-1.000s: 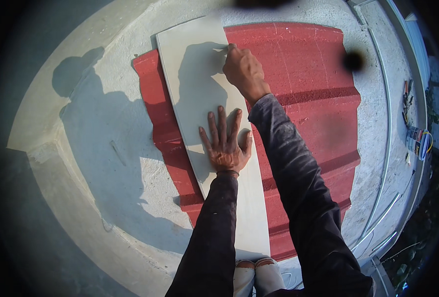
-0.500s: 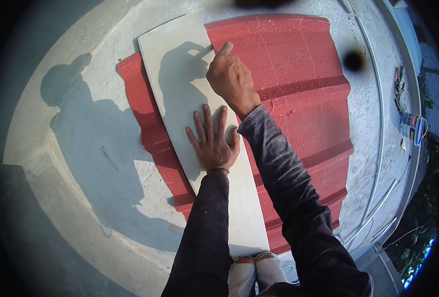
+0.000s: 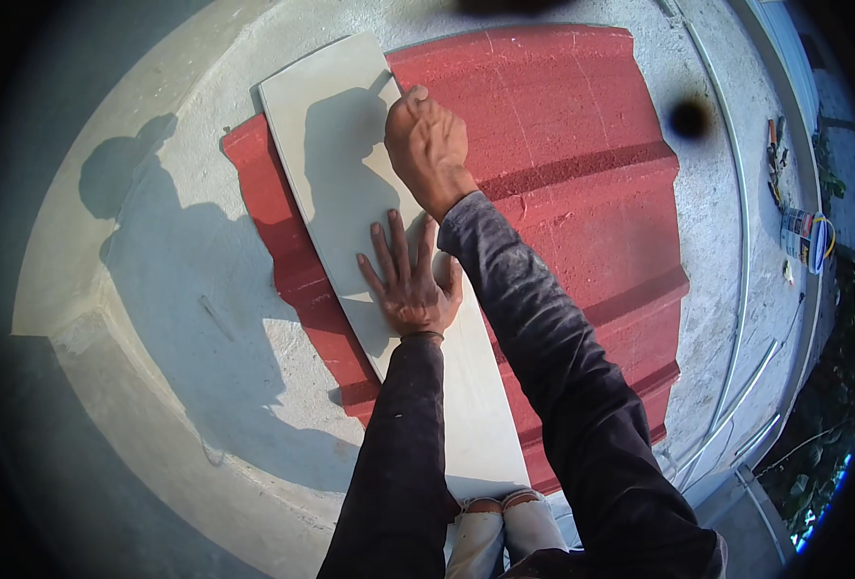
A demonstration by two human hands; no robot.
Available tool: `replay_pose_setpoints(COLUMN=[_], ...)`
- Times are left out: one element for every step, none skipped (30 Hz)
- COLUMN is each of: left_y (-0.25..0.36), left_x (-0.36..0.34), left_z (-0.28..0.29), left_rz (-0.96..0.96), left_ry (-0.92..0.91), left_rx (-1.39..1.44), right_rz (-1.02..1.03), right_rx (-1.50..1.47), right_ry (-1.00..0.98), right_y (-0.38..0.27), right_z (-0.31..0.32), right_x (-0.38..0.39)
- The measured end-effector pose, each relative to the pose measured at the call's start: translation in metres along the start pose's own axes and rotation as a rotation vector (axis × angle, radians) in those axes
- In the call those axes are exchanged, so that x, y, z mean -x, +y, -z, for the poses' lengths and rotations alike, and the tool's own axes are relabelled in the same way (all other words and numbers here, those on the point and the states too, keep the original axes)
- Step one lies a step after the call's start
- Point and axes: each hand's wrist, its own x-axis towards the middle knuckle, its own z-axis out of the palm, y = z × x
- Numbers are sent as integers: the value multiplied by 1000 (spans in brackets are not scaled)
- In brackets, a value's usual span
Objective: The person measures a red corrugated panel and a long beige board using a measuring tape and a pencil, drawing a line across the board.
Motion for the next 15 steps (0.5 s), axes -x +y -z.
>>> replay_pose_setpoints(left_y=[2, 3, 3, 2, 0, -4, -8, -7, -6, -5, 2, 5, 9, 2, 3], left_x=[-1, -1, 0, 1, 1, 1, 2, 2, 1, 3, 1, -1, -3, -4, -2], left_z=[1, 2, 1, 0, -5, -5, -6, -5, -4, -4, -3, -1, 0, 1, -3], left_rz=[-12, -24, -28, -40, -44, -40, -26, -20, -31, -33, -29, -24, -31, -17, -10], left_ry=[13, 27, 23, 43, 61, 58, 41, 25, 68, 63, 50, 38, 40, 18, -18], left_rx=[0, 2, 7, 48, 82, 80, 22, -27, 27, 30, 31, 25, 31, -36, -82], right_rz=[18, 16, 15, 14, -100, -100, 1, 96, 164, 160, 131, 104, 122, 127, 99], right_rx=[72, 73, 22, -28, -41, -44, 31, 115, 157, 160, 187, 208, 198, 183, 168], right_ry=[-5, -2, 3, 9, -62, -67, -123, -174, -89, -93, -71, -49, 45, 43, 39], right_y=[-2, -2, 2, 6, 5, -1, -4, -5, -4, -7, -8, -9, -4, -11, -9], right_z=[1, 1, -3, -5, -8, 0, 10, 24, 29, 31, 36, 36, 31, 24, 20], right_x=[-11, -10, -6, -2, 12, 24, 34, 38, 34, 25, 9, -5, -13, -9, 4])
